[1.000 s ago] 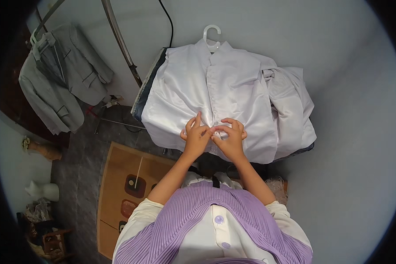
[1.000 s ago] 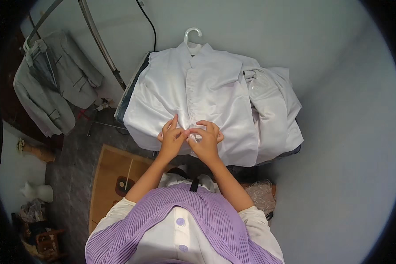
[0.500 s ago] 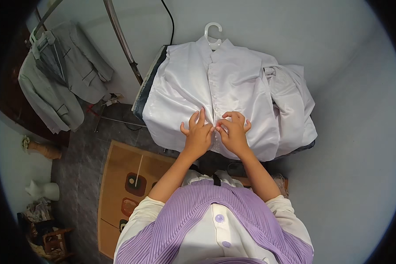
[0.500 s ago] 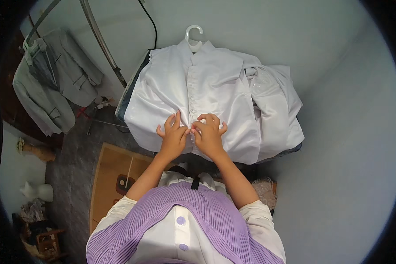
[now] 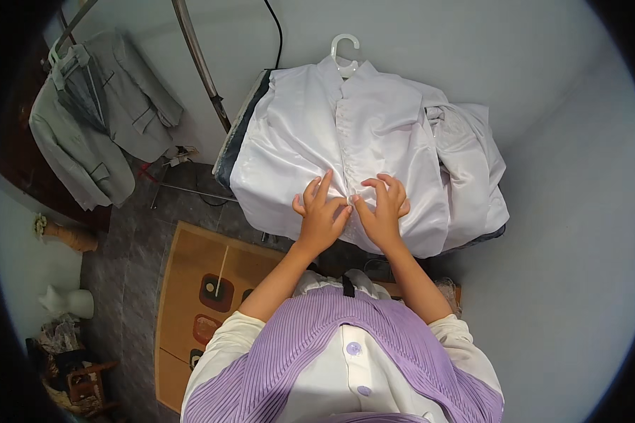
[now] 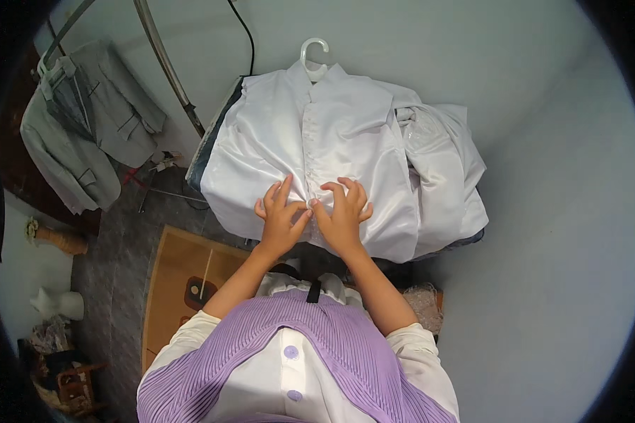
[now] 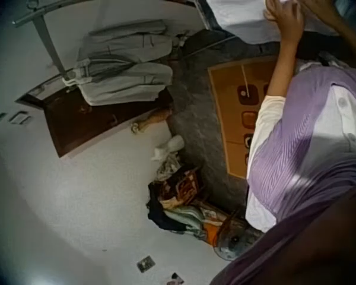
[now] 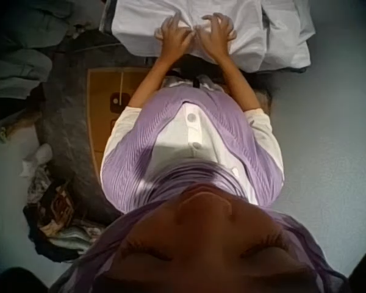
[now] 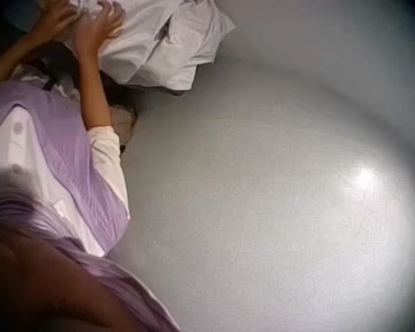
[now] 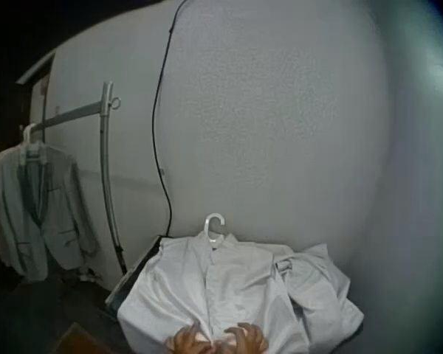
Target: Placing a white dress shirt onto a hanger and buttoning it.
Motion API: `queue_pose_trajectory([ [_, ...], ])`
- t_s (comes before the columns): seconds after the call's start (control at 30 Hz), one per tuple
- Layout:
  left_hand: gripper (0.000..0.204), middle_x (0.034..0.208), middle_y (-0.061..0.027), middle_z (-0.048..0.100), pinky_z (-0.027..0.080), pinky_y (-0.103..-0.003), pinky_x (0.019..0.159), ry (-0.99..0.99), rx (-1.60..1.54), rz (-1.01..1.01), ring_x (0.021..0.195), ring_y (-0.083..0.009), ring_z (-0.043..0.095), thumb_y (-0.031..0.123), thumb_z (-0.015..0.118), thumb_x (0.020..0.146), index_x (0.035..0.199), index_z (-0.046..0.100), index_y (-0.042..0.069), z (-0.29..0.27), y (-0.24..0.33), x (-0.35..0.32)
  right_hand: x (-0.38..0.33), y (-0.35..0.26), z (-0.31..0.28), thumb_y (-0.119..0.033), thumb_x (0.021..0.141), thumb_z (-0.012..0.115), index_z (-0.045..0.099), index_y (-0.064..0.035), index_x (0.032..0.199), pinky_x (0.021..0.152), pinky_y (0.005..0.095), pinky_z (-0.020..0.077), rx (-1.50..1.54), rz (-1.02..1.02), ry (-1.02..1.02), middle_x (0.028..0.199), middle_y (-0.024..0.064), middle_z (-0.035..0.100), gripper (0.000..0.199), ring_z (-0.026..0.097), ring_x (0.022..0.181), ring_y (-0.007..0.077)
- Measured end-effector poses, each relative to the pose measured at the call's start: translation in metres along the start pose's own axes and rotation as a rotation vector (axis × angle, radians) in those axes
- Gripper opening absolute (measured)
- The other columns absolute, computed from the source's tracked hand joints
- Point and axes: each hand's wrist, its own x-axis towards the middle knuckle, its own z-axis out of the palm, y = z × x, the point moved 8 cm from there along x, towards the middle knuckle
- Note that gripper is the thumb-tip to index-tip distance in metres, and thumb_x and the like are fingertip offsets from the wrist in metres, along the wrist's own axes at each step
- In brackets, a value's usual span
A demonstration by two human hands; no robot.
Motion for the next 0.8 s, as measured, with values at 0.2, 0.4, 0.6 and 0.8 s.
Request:
queue_pose_trajectory([
  [0.2, 0.013, 0.146, -0.0136, 0.032, 0.007, -0.063, 0.098, -0.008, -0.019, -0.067, 0.132, -0.0345, 0.024, 0.026, 0.068, 0.077, 0.083, 0.071, 0.015, -0.008, -0.008, 0.009, -0.028, 0.006, -0.002, -0.040, 0.067, 0.075, 0.056, -0.0153, 0.105, 0.095, 0.0658, 0.0071, -0.258, 0.014, 0.034, 0.128, 0.0098, 0.041, 0.049, 0.025, 0.130, 0.0348],
  [0.4, 0.014, 0.143, -0.0056, 0.037, 0.009, -0.063, 0.094, 0.066, 0.275, 0.042, 0.132, -0.0297, 0.025, 0.033, 0.072, 0.071, 0.070, 0.069, 0.020, -0.001, -0.017, -0.020, -0.035, 0.038, -0.008, -0.025, 0.078, 0.068, 0.070, -0.0158, 0.090, 0.097, 0.0615, 0.0089, -0.205, -0.026, -0.011, 0.119, 0.0025, 0.051, 0.016, 0.032, 0.126, 0.0300],
  [0.6, 0.020, 0.149, -0.0037, 0.030, 0.006, -0.061, 0.095, 0.108, 0.376, 0.133, 0.137, -0.0269, 0.017, 0.040, 0.077, 0.063, 0.072, 0.069, 0.023, 0.050, -0.050, -0.055, -0.038, 0.039, -0.001, -0.024, 0.081, 0.064, 0.069, -0.0133, 0.093, 0.098, 0.0621, 0.0089, -0.193, 0.037, -0.058, 0.120, 0.0041, 0.050, 0.017, 0.031, 0.127, 0.0308],
  [0.8, 0.011, 0.151, -0.0028, 0.024, 0.013, -0.061, 0.093, 0.152, 0.507, 0.162, 0.138, -0.0288, 0.015, 0.036, 0.074, 0.068, 0.070, 0.067, 0.027, 0.070, -0.064, -0.053, -0.039, 0.044, 0.001, -0.025, 0.080, 0.065, 0.069, -0.0131, 0.093, 0.095, 0.0632, 0.0115, -0.115, 0.084, -0.034, 0.119, 0.0034, 0.050, 0.018, 0.034, 0.123, 0.0267],
])
